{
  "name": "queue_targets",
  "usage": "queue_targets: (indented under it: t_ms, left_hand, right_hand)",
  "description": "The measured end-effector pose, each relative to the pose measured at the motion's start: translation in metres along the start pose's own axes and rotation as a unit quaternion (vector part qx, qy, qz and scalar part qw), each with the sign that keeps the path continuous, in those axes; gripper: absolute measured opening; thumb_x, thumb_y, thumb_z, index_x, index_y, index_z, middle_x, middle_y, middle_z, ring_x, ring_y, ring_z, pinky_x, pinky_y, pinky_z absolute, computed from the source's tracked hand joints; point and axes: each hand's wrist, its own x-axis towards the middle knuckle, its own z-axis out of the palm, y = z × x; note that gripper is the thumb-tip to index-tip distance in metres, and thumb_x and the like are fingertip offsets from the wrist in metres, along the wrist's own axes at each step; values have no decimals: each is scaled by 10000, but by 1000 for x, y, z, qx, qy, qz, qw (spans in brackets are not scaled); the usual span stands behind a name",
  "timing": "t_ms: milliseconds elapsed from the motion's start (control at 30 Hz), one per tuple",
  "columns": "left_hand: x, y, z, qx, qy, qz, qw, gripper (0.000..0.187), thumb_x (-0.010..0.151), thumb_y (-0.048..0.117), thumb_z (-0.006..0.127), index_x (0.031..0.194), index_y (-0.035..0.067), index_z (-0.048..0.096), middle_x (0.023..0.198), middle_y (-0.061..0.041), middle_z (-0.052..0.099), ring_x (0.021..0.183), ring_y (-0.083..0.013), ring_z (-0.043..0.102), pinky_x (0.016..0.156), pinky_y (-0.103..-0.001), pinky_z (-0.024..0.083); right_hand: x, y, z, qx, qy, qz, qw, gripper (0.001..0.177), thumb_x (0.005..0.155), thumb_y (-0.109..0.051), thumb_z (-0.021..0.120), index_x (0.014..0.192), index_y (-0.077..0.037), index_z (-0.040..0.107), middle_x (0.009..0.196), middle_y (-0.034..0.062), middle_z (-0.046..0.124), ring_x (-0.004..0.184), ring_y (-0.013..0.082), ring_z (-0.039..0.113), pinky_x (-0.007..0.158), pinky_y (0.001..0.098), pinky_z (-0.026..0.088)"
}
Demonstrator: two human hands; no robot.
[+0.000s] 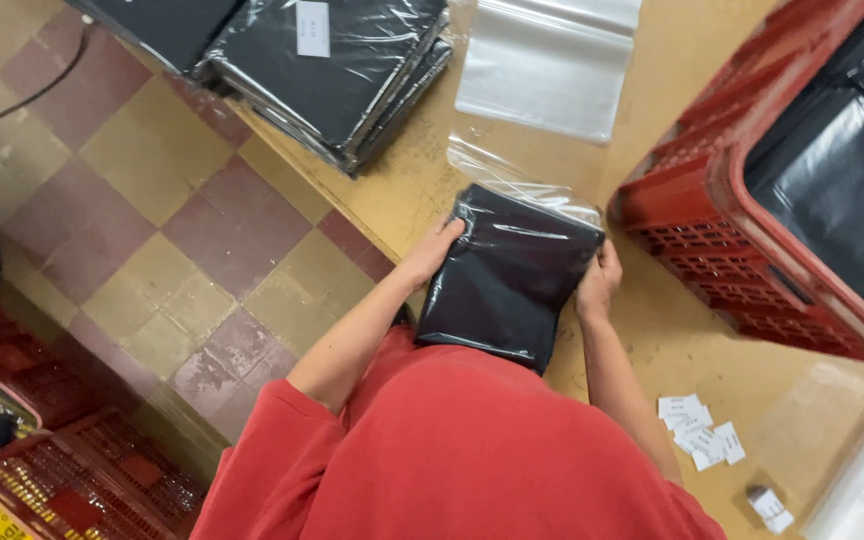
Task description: The person is packaging stacks of black plastic bags into clear plastic sleeves and organizing them on a work table.
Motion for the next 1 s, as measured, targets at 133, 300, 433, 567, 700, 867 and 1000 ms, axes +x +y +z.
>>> queue_targets:
  t_ms: [133,300,433,567,700,867,1000]
  left_hand:
    - [-3,18,1,1,3,3,1000,872,947,588,553,1561,29,286,1579,-248,326,1488,-364,266,1247,-489,176]
    - [7,10,-1,-4,-7,43,999,659,1008,441,565,1546,111,376,1549,-231,395,1448,-371,352,1213,-468,282]
    - [29,-31,-3,-27,-15,14,999,503,1006,483,596,1437,227,554,1209,-132,634,1117,-243,609,909,-414,559]
    - [15,-19,-10,-4,-49,7,999,491,967,377,653,1406,172,573,1177,-135,657,1064,-222,630,881,-408,561]
    - [0,48,-1,126,-74,57,988,949,737,251,729,1564,78,296,1554,-264,332,1443,-392,353,1184,-447,352]
    - [36,-11,6,-168,-51,117,977,745,929,328,640,1558,116,302,1521,-166,386,1382,-301,377,1129,-428,371]
    - [39,-26,9,-165,-12,51,985,670,992,355,678,1556,157,374,1450,-143,496,1289,-284,505,1016,-418,515]
  right_hand:
    - [31,85,-16,55,12,35,998,206,974,-100,616,786,-184,607,615,-37,544,556,52,532,521,170,438]
    - [-9,32,-3,59,-14,51,997,201,966,-76,587,846,-202,688,703,-49,602,682,35,562,619,190,486]
    - [-21,12,-18,0,-61,-12,998,153,1004,-102,585,946,-156,716,807,2,633,807,101,544,781,288,510]
    - [-6,25,-21,21,-70,18,997,119,887,-128,540,979,-128,616,831,61,526,813,182,569,780,305,498]
    - [1,-62,2,136,-125,63,981,279,1020,-289,466,1225,-150,594,1069,25,505,1070,153,497,1029,305,411]
    - [-7,-20,-4,-77,-133,65,986,627,824,-421,795,1359,-189,566,1139,112,639,1103,271,596,979,453,476]
    - [-26,-3,-12,-143,-134,71,978,652,863,-481,754,1370,-126,549,1244,188,645,1204,369,598,1005,519,475]
